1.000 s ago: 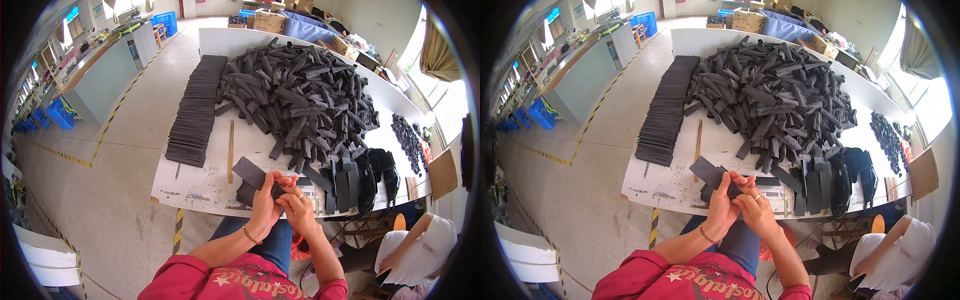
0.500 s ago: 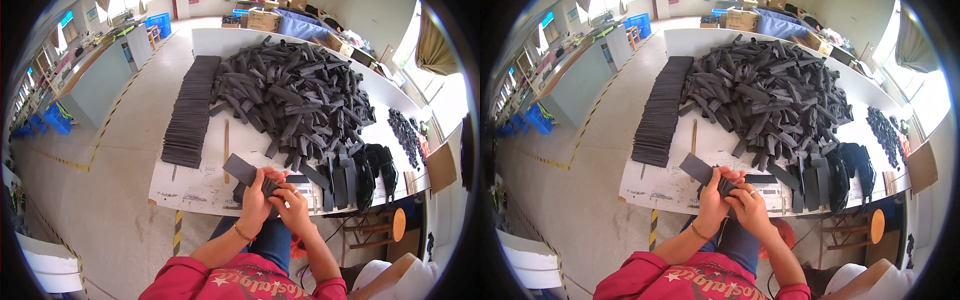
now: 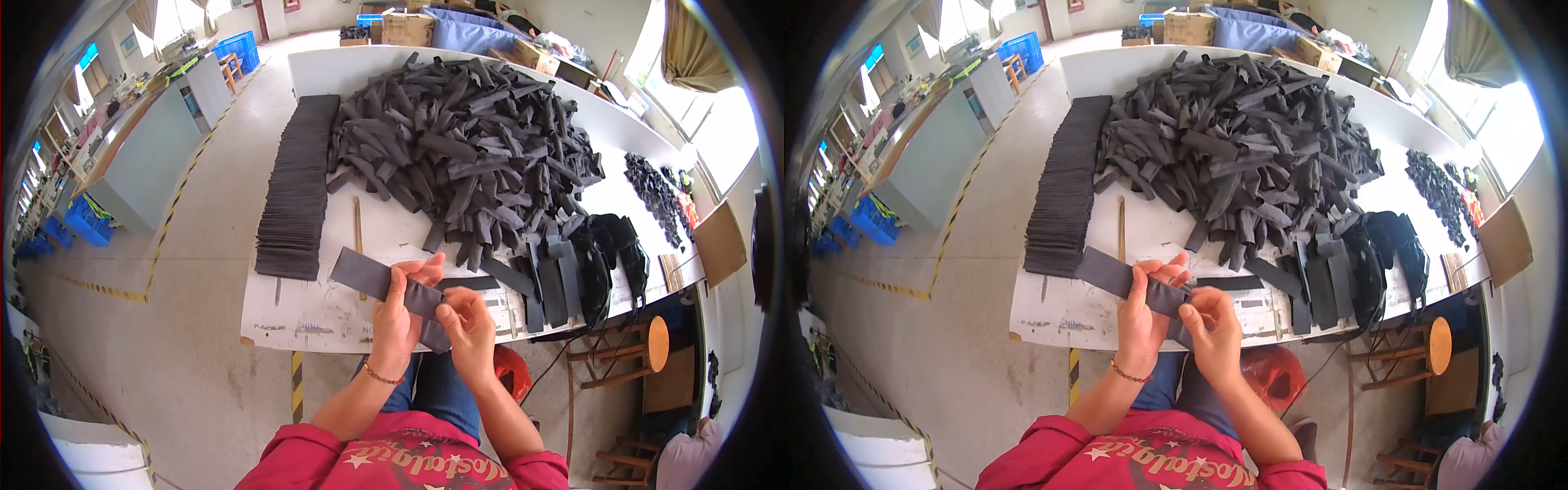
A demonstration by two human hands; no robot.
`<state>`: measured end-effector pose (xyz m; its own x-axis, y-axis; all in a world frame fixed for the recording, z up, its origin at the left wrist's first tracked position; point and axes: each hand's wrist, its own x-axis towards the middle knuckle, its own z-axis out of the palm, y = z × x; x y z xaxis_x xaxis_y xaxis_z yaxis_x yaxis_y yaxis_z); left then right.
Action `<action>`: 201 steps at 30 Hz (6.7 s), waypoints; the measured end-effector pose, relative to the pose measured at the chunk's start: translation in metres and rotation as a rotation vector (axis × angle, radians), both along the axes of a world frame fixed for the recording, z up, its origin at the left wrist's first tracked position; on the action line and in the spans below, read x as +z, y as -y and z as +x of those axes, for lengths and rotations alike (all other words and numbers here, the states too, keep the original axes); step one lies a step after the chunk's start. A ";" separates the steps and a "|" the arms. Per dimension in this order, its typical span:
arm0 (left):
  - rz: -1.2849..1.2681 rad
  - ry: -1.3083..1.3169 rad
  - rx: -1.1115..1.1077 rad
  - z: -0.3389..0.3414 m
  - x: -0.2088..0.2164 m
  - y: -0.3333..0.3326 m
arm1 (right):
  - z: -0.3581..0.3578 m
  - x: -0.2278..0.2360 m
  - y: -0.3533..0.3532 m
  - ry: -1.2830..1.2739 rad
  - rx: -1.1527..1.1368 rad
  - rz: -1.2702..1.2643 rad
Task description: Insert rectangular grey foam padding into black fabric sleeves at a manufacturing workbench.
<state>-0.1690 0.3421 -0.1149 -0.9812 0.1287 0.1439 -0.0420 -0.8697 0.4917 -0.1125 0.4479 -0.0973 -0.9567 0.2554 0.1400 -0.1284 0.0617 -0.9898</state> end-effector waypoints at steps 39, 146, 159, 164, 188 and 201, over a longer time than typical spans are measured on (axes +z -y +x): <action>-0.507 0.232 -0.020 0.008 -0.022 0.003 | 0.006 -0.027 -0.050 0.096 0.022 -0.143; -0.841 0.178 0.241 -0.006 -0.031 0.059 | -0.055 -0.092 -0.136 -0.310 -0.173 1.474; -0.338 -0.114 -0.431 -0.006 -0.017 0.018 | 0.006 -0.003 -0.084 0.267 0.363 0.088; -0.405 -0.085 -0.405 -0.009 -0.007 0.005 | 0.008 -0.008 -0.066 -0.014 0.216 0.268; -0.800 -0.072 -0.281 -0.143 0.033 -0.121 | -0.040 -0.022 -0.161 -0.157 -0.211 0.695; -1.218 -0.046 -0.213 -0.210 -0.008 -0.151 | -0.041 -0.023 -0.182 0.183 -0.181 0.279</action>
